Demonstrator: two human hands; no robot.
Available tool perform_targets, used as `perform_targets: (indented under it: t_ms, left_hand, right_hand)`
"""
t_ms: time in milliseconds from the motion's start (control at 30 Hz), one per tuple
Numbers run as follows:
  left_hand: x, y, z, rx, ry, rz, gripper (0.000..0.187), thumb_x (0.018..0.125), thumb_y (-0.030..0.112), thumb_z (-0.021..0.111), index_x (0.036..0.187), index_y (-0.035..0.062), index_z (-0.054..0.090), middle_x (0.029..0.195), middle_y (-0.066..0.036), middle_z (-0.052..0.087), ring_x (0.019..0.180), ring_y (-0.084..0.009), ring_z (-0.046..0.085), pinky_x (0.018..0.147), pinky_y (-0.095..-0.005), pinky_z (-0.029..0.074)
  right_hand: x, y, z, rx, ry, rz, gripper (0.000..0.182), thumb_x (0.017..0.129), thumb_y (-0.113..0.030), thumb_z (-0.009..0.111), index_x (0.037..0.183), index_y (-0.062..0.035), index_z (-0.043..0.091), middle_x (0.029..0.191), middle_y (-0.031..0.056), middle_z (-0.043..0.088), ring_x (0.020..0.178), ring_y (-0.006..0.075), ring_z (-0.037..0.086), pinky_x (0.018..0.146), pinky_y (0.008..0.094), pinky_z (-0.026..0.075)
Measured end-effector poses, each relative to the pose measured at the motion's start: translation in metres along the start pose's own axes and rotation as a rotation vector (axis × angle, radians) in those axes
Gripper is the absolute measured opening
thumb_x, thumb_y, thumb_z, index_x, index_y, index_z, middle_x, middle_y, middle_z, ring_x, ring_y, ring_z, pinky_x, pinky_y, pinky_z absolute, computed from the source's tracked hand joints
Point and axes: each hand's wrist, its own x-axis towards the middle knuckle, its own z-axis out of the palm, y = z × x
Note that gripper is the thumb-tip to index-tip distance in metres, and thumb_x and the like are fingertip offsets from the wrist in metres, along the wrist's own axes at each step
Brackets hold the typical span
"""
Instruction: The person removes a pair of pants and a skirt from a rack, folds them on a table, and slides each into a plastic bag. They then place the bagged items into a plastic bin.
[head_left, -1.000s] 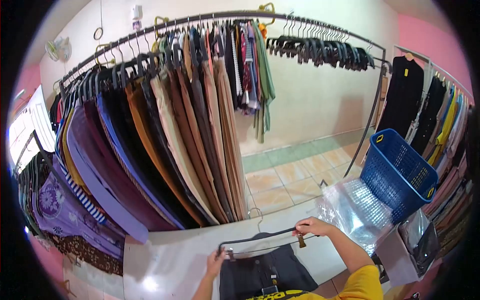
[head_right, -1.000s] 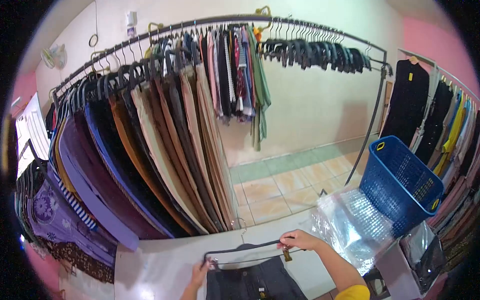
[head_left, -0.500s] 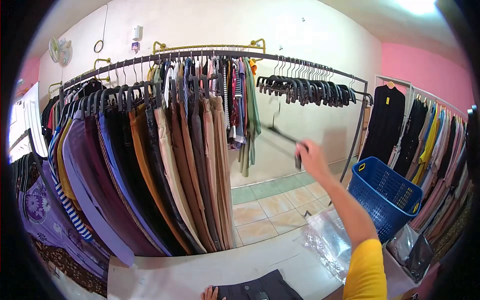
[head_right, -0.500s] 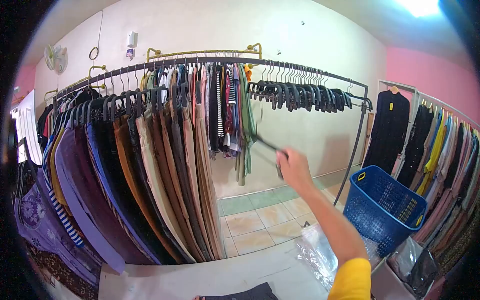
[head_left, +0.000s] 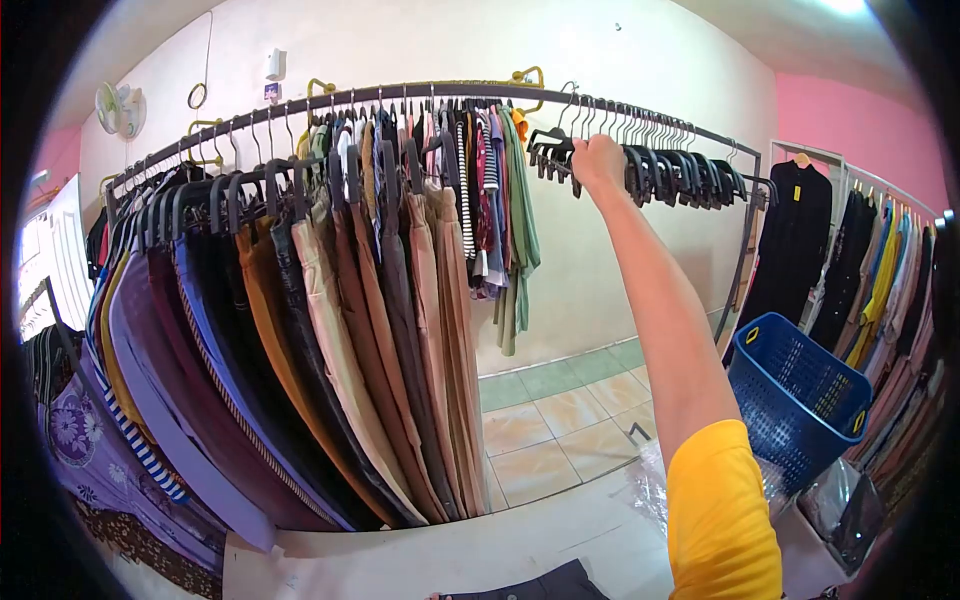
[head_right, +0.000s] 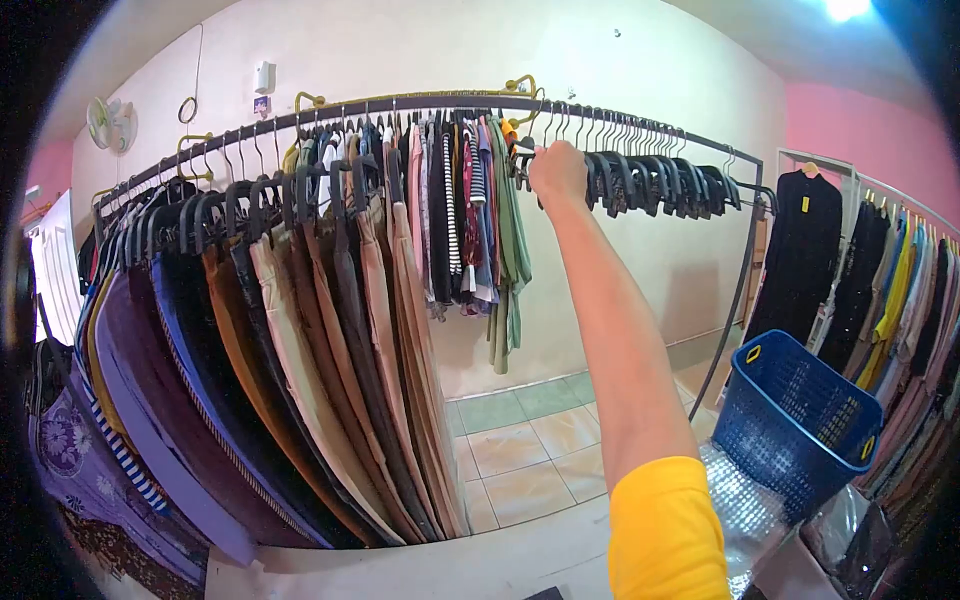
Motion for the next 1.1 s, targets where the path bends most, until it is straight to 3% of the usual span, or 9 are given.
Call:
perform_targets:
  t_ms: [367,467,500,567,667,733,867,967,1100]
  left_hand:
    - [-0.008,0.025,-0.025,-0.008,0.133,0.051,0.06,0.079,0.029,0.054,0.13,0.005,0.033,0.135,-0.018,0.029,0.124,-0.034,0.027,0.102,-0.0473,0.02]
    - [-0.007,0.018,-0.019,-0.037,0.107,0.052,0.061,0.081,0.032,0.052,0.131,0.0043,0.031,0.137,-0.018,0.026,0.126,-0.0348,0.024,0.102,-0.0513,0.017]
    - [-0.001,0.003,-0.001,0.007,0.253,0.076,0.053,0.075,0.034,0.057,0.118,0.0043,0.048,0.126,-0.02,0.04,0.118,-0.0364,0.035,0.098,-0.0479,0.024]
    - [0.001,0.007,-0.001,0.138,0.293,0.104,0.048,0.075,0.028,0.059,0.115,0.0031,0.049,0.121,-0.02,0.044,0.112,-0.0337,0.042,0.094,-0.0459,0.031]
    - [-0.001,-0.003,0.009,0.017,0.225,0.078,0.056,0.076,0.031,0.057,0.124,0.0067,0.04,0.132,-0.017,0.033,0.123,-0.0328,0.028,0.101,-0.0486,0.019]
    - [0.002,-0.005,0.013,0.065,0.186,0.039,0.058,0.077,0.032,0.056,0.126,0.0088,0.038,0.135,-0.015,0.031,0.125,-0.0311,0.026,0.102,-0.0471,0.019]
    - [0.0,-0.005,0.012,0.076,0.264,0.098,0.057,0.077,0.032,0.056,0.125,0.0069,0.04,0.131,-0.017,0.036,0.122,-0.0322,0.03,0.1,-0.0468,0.022]
    - [0.002,-0.012,0.018,0.079,0.303,0.113,0.059,0.077,0.032,0.057,0.126,0.0052,0.038,0.13,-0.016,0.037,0.121,-0.0318,0.033,0.099,-0.0455,0.024]
    - [-0.009,-0.003,0.014,0.102,0.463,-0.048,0.061,0.075,0.037,0.061,0.123,0.0044,0.04,0.118,-0.012,0.046,0.107,-0.0287,0.044,0.088,-0.0416,0.033]
  right_hand:
    - [-0.013,0.012,0.001,-0.058,-0.013,0.044,0.033,0.079,-0.028,0.058,0.085,0.0045,0.061,0.085,0.0248,0.061,0.081,0.0372,0.06,0.073,0.0411,0.047]
    - [-0.035,0.016,-0.017,-0.199,-0.005,-0.136,0.032,0.078,-0.028,0.058,0.088,0.0031,0.056,0.081,0.0223,0.061,0.079,0.0359,0.06,0.071,0.0421,0.048]
    - [-0.049,0.02,-0.025,-0.228,0.076,-0.22,0.032,0.078,-0.027,0.058,0.091,0.0019,0.056,0.085,0.0205,0.06,0.081,0.0346,0.059,0.071,0.0416,0.047]
    - [-0.095,0.032,-0.043,-0.199,0.186,-0.395,0.031,0.078,-0.024,0.058,0.098,-0.0009,0.055,0.092,0.0168,0.059,0.086,0.0322,0.058,0.073,0.0401,0.047]
    - [-0.2,0.073,-0.068,0.042,0.009,-0.514,0.029,0.077,-0.019,0.059,0.103,-0.0046,0.055,0.099,0.0132,0.057,0.093,0.0302,0.054,0.076,0.0377,0.045]
    - [-0.3,0.111,-0.081,0.006,-0.248,-0.423,0.028,0.077,-0.017,0.059,0.101,-0.0041,0.055,0.099,0.0143,0.057,0.094,0.0317,0.054,0.08,0.0376,0.043]
    - [-0.532,0.223,-0.118,-0.049,-0.987,0.072,0.067,0.072,-0.027,0.067,0.122,0.0037,0.036,0.118,0.0265,0.043,0.11,0.0395,0.04,0.094,0.0427,0.034]
    - [-0.654,0.237,-0.169,-0.142,-1.047,0.434,0.077,0.067,-0.029,0.071,0.124,0.0048,0.032,0.119,0.0294,0.039,0.111,0.043,0.037,0.095,0.046,0.031]
    - [-0.696,0.199,-0.201,-0.254,-0.942,0.372,0.068,0.066,-0.023,0.072,0.119,0.0042,0.038,0.118,0.0246,0.042,0.11,0.0406,0.038,0.09,0.0462,0.035]
